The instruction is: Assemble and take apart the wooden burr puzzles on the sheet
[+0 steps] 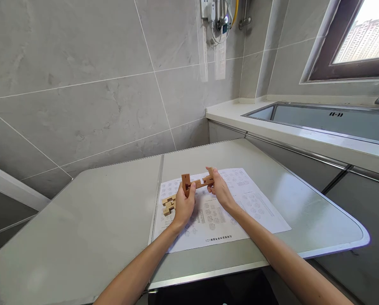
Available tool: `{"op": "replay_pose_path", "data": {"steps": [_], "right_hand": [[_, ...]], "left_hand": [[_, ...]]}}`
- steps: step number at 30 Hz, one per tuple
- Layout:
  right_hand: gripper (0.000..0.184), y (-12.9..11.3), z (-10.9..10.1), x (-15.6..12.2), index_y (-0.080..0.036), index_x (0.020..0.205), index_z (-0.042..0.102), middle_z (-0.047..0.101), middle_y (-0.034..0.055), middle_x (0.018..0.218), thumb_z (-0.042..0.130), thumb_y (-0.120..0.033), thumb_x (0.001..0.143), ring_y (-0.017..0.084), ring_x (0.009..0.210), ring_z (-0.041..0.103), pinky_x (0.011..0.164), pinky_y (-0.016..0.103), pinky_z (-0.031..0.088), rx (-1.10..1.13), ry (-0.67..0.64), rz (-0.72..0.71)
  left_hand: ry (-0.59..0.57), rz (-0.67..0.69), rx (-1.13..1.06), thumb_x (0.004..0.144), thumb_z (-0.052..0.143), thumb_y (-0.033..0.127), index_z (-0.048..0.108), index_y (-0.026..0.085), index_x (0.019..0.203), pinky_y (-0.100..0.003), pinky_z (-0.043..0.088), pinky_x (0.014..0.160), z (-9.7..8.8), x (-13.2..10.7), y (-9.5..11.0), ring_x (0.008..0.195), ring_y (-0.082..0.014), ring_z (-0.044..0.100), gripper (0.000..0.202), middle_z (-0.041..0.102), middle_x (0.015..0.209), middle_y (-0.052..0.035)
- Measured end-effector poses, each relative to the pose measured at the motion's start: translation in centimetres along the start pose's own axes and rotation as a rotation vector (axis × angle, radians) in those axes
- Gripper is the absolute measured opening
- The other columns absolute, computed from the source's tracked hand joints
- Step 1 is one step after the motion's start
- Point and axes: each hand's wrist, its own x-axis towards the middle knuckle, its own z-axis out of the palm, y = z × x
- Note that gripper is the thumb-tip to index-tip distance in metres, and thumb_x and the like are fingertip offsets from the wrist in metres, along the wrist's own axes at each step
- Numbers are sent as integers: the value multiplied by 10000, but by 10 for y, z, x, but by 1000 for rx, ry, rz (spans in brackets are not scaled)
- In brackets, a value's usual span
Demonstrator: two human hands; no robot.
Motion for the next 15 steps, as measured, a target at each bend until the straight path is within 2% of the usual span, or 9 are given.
{"op": "replay_pose_path", "data": {"steps": [4,9,15], "right_hand": [[666,5,-1,0,-306,1365,696,696,26,905,420,-782,991,164,594,514,521,300,413,-51,5,-39],[659,9,-2,2,-315,1364,694,699,28,898,472,-786,960,180,609,535,490,295,408,-33,25,-29],[618,9,1,1,-322,1403,665,659,28,938,504,-733,970,180,649,563,461,277,408,-9,16,-23]], "left_hand": [[0,18,-8,978,677,543,681,233,1026,-336,489,844,0,0,1,892,-238,684,313,720,912,-55],[-11,-43,-58,939,725,552,672,242,1025,-331,506,810,0,2,-2,837,-236,692,326,696,794,-30],[-70,-37,-55,943,717,548,676,236,1057,-339,522,812,2,1,-6,860,-247,703,334,707,796,-38]]}}
